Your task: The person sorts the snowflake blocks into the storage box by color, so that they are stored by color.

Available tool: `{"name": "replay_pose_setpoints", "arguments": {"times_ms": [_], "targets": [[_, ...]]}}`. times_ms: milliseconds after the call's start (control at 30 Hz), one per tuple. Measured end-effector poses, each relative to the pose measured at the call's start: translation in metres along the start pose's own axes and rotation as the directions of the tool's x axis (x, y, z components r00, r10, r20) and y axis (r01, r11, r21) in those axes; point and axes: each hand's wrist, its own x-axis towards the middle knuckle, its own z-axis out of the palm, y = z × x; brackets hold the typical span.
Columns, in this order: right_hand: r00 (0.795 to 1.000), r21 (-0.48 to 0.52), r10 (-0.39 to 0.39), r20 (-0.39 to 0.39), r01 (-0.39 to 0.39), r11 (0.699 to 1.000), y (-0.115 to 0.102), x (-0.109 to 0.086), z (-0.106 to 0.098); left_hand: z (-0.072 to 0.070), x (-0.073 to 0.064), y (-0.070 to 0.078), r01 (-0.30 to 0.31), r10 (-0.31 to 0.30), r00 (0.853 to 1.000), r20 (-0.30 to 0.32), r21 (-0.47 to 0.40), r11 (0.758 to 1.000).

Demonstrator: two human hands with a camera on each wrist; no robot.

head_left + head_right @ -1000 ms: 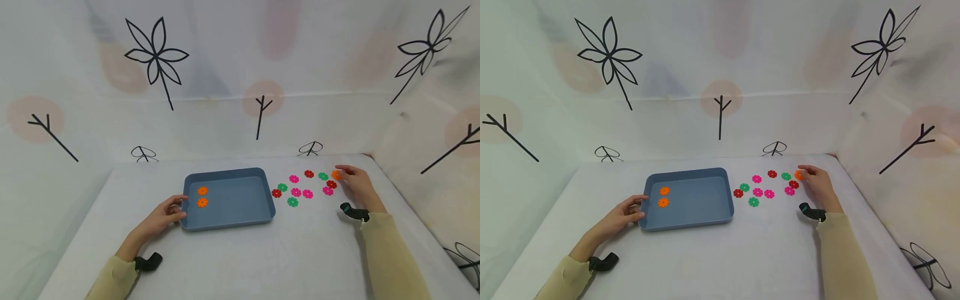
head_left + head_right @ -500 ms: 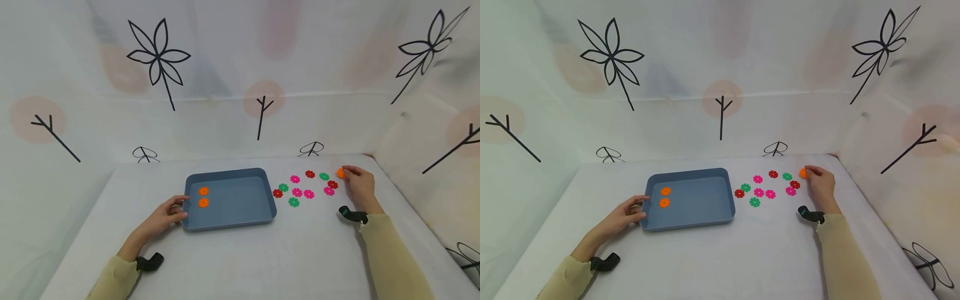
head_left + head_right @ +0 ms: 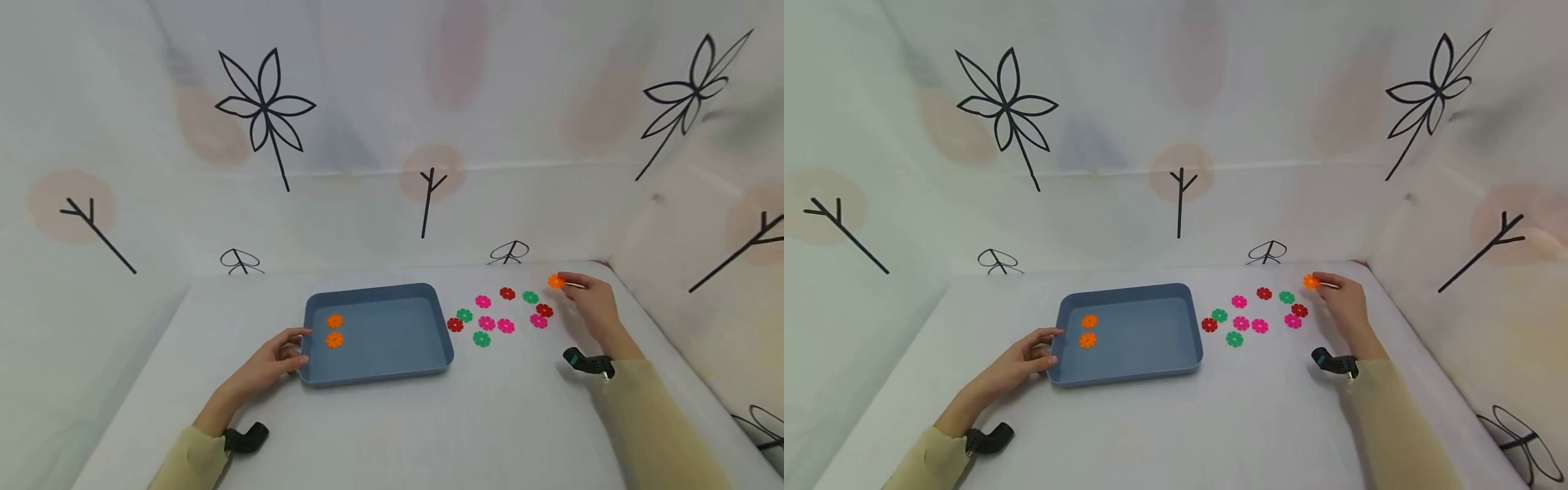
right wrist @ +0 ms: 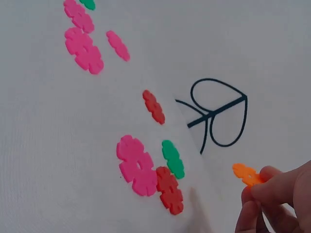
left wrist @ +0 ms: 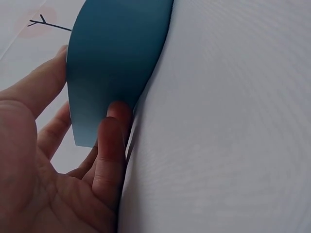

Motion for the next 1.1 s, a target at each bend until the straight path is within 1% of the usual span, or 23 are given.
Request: {"name": "replay_pose_setpoints", "arguments": {"times_ms": [67, 233, 367, 433, 600, 700, 833, 1067, 1100], "targets": [[0.999, -0.010, -0.043, 0.010, 0.043, 0.999, -0.007, -0.003, 0.001, 0.000, 0.000, 0.001, 0.013, -0.013, 1.000, -0.010, 0.006, 1.000], [0.990, -0.007, -0.128, 0.064, 0.129, 0.992, -0.025, -0.011, 0.005, 0.000, 0.002, 0.001, 0.011, -0.011, 1.000, -0.010, 0.016, 1.000], [0.970, 0.023, -0.207, 0.129, 0.206, 0.978, -0.038, -0.020, 0.013, -0.001, 0.003, 0.001, 0.004, -0.004, 1.000, -0.006, 0.017, 1.000], [0.959, 0.032, -0.235, 0.156, 0.233, 0.972, -0.044, -0.025, 0.019, -0.001, 0.003, 0.001, 0.003, -0.003, 1.000, -0.007, 0.016, 1.000], [0.944, 0.026, -0.233, 0.234, 0.233, 0.972, -0.061, -0.034, 0.033, 0.000, 0.003, -0.001, 0.003, -0.003, 1.000, -0.005, 0.016, 1.000], [0.929, 0.018, -0.232, 0.287, 0.237, 0.971, -0.071, -0.039, 0.041, 0.000, 0.002, -0.002, -0.011, 0.011, 1.000, 0.003, 0.010, 1.000], [0.903, 0.016, -0.254, 0.345, 0.265, 0.964, -0.081, -0.044, 0.055, 0.000, 0.002, -0.002, -0.012, 0.012, 1.000, 0.004, -0.001, 1.000], [0.872, 0.023, -0.287, 0.396, 0.304, 0.953, -0.096, -0.050, 0.084, -0.001, 0.002, 0.000, 0.015, -0.015, 1.000, -0.008, 0.001, 1.000], [0.865, 0.026, -0.295, 0.406, 0.312, 0.950, -0.098, -0.051, 0.088, -0.001, 0.002, 0.000, 0.018, -0.018, 1.000, -0.012, 0.001, 1.000]]}}
